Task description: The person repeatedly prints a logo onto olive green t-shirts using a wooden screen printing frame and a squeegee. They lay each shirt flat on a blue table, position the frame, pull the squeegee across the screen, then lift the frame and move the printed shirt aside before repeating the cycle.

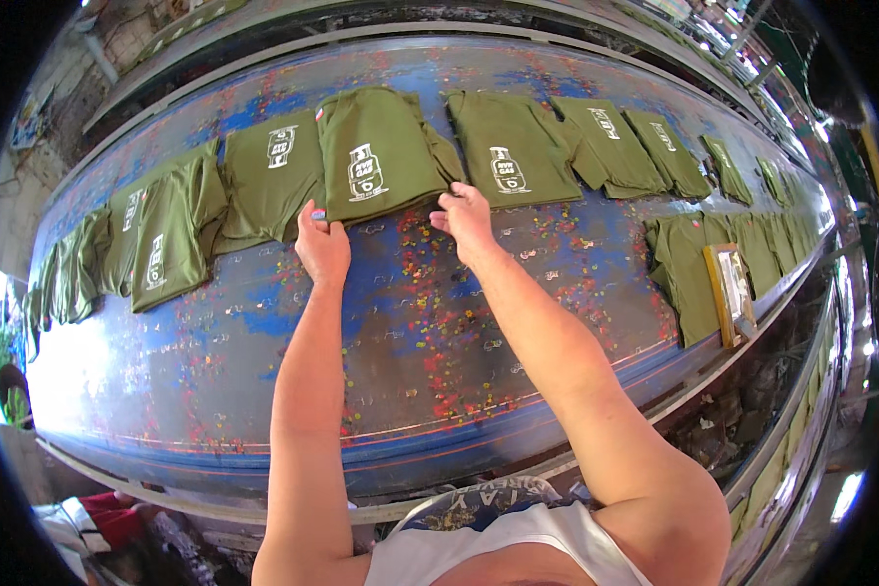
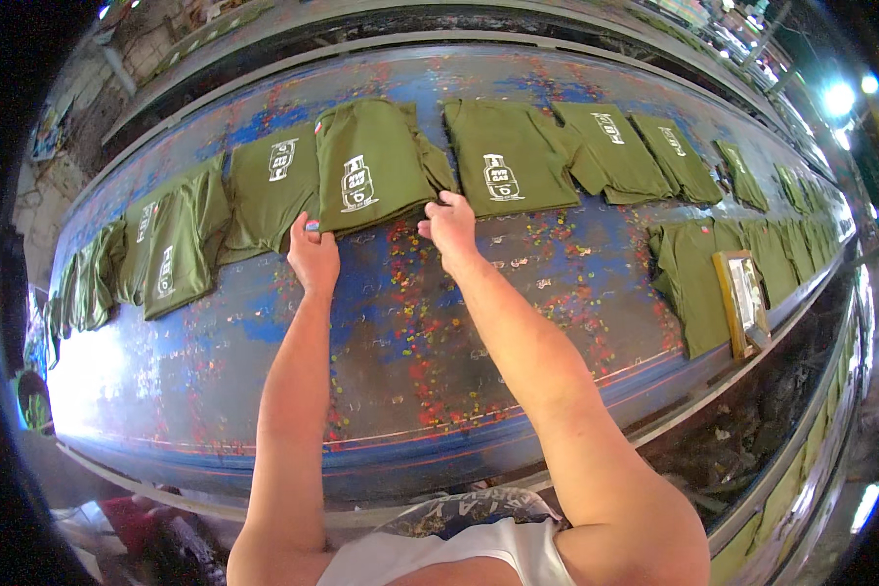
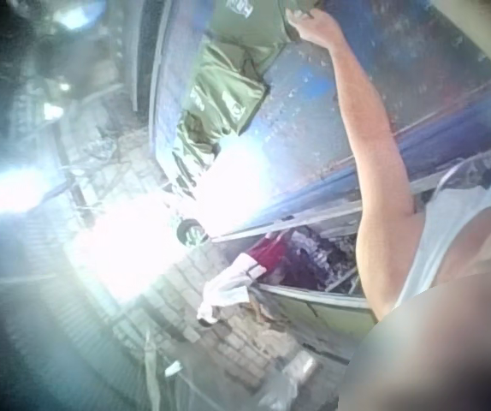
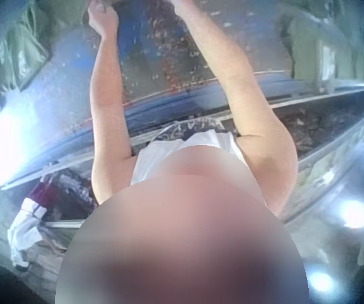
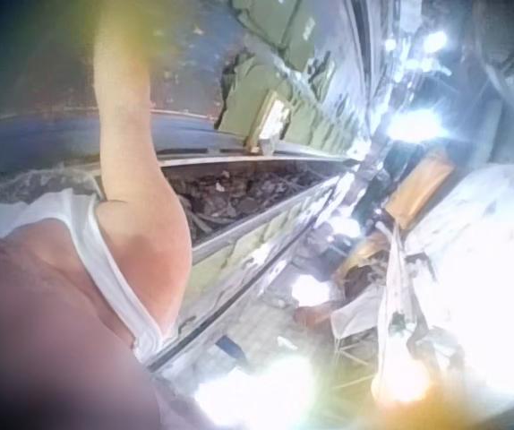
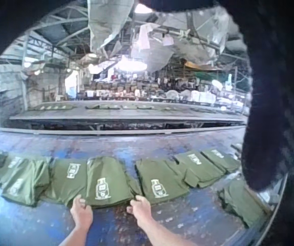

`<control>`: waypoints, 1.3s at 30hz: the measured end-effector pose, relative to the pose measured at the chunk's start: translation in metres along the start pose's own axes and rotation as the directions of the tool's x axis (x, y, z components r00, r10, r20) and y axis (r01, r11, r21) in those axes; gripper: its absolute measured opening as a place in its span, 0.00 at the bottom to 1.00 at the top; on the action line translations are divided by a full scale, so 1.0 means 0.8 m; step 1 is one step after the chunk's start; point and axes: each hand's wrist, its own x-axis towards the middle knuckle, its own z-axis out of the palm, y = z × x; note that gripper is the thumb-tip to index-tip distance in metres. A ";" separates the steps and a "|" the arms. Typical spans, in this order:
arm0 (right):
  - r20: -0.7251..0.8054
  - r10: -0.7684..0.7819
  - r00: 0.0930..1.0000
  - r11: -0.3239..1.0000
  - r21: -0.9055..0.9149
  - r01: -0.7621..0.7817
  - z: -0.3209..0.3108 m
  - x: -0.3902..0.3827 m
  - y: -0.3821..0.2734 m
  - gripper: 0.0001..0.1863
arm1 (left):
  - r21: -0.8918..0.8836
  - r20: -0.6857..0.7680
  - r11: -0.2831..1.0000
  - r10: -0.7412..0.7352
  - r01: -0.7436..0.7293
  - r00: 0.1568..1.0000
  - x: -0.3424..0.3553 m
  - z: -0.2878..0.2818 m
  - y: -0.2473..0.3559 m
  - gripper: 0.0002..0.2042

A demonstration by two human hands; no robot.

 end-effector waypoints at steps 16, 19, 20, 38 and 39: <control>0.448 -0.340 0.827 0.708 -0.458 0.538 -0.238 -0.340 0.022 0.09 | -0.011 -0.068 0.990 0.138 -0.139 0.988 0.001 0.012 -0.039 0.44; 0.326 -0.410 0.852 0.674 -0.522 0.524 -0.312 -0.389 0.009 0.08 | 0.077 -0.089 0.996 0.057 -0.050 0.994 -0.011 -0.002 -0.052 0.46; 0.272 -0.437 0.858 0.671 -0.537 0.512 -0.338 -0.403 0.006 0.08 | 0.028 -0.103 0.996 0.086 -0.084 0.991 -0.017 -0.010 -0.055 0.42; -0.485 -0.580 0.655 0.787 -0.540 0.298 -0.909 -0.672 0.020 0.09 | 0.243 0.473 0.563 0.642 -0.790 0.604 -0.463 0.054 0.178 0.30; -0.519 -0.579 0.629 0.799 -0.515 0.310 -0.925 -0.681 0.017 0.09 | 0.195 0.494 0.533 0.672 -0.824 0.551 -0.492 0.079 0.201 0.30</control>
